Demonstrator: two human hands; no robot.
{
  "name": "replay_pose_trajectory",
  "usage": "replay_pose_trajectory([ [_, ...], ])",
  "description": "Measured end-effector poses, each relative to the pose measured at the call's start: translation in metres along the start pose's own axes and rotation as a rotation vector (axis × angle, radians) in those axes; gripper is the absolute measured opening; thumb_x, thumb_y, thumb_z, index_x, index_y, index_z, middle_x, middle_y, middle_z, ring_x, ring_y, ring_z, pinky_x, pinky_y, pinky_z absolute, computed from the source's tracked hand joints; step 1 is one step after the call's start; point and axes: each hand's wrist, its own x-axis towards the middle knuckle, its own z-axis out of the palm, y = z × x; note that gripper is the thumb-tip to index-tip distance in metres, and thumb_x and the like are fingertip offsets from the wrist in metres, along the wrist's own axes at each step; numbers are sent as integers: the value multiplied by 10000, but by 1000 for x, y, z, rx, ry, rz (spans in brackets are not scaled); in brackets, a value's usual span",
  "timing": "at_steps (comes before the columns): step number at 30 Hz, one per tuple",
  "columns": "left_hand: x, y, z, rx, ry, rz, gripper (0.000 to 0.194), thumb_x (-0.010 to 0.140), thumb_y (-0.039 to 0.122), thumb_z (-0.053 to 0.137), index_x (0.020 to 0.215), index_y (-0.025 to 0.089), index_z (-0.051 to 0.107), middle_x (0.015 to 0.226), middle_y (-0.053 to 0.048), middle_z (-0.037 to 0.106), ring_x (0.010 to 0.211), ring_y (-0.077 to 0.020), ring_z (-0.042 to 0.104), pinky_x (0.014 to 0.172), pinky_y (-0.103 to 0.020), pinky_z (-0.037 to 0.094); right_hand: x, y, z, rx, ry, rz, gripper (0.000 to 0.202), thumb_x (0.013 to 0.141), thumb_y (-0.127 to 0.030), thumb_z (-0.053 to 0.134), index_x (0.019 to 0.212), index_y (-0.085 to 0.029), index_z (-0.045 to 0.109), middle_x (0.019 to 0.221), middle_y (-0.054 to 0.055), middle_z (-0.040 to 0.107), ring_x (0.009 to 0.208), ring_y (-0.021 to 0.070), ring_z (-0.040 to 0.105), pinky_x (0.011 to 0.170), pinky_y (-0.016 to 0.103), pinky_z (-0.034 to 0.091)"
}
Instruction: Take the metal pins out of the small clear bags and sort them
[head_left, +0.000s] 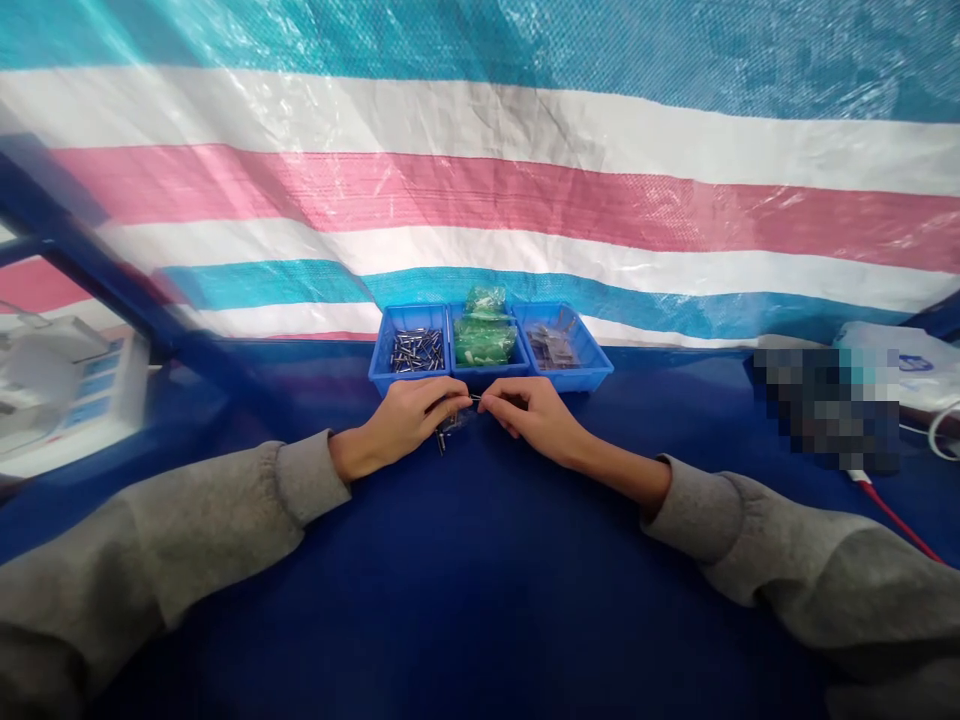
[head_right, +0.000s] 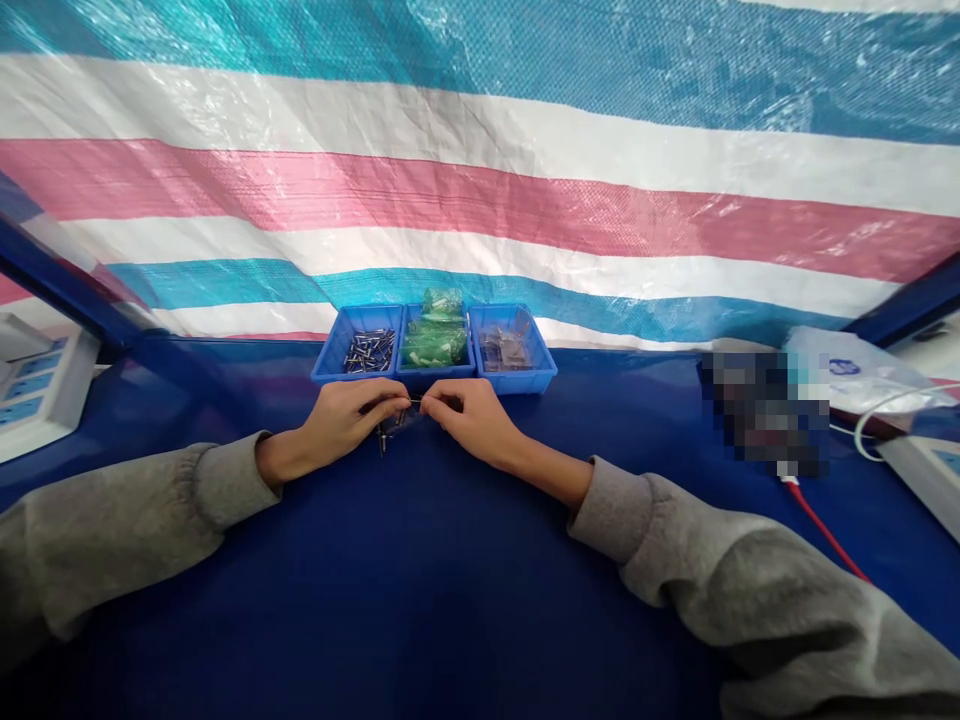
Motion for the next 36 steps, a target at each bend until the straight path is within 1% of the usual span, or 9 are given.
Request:
replay_pose_trajectory([
  [5,1,0,0,-58,-24,-65,234,898,325,449,833,158,600,586,31,600,493,-59,521,522,-158,377,-1,-1,0,86,-5,59,219,826,-261,461,654,-158,549,462,-68,404,417,64,367,450,206,283],
  [8,3,1,-1,-164,-45,-126,207,874,325,488,826,151,588,525,48,580,431,-49,493,487,-149,366,0,0,1,185,12,97,214,825,-277,464,652,-162,516,476,-72,397,401,58,358,422,202,277],
  [11,6,2,-2,-293,-96,-185,184,864,303,498,820,142,575,513,50,582,423,-48,506,484,-141,380,1,2,2,262,23,119,211,824,-297,467,662,-166,496,487,-75,389,389,55,357,401,200,267],
  [14,8,2,-4,-360,-176,-177,178,876,283,469,824,141,563,523,49,585,428,-48,505,491,-140,387,1,3,2,263,23,112,218,829,-309,467,665,-168,490,490,-76,385,391,55,358,401,201,269],
  [16,9,3,-4,-357,-202,-170,182,885,270,444,818,143,556,531,50,583,430,-47,496,498,-144,386,0,3,2,246,19,99,221,835,-309,459,666,-169,488,494,-74,387,398,57,359,409,202,278],
  [22,8,4,-4,-296,-182,-173,236,906,284,391,789,149,545,546,50,561,448,-50,489,518,-155,378,-1,1,2,156,-8,63,222,844,-291,440,665,-172,495,511,-62,412,435,64,368,450,208,294],
  [28,7,5,-5,-274,-91,-169,251,897,294,408,749,147,548,511,48,540,433,-50,472,490,-149,366,-1,2,2,153,15,47,211,847,-302,451,686,-174,498,506,-66,400,437,65,355,452,208,283],
  [36,7,4,-4,-246,-96,-148,250,909,294,381,781,152,542,544,47,534,460,-52,486,508,-156,373,-1,1,3,107,16,51,250,859,-308,437,651,-178,482,488,-65,392,435,70,352,456,213,274],
])
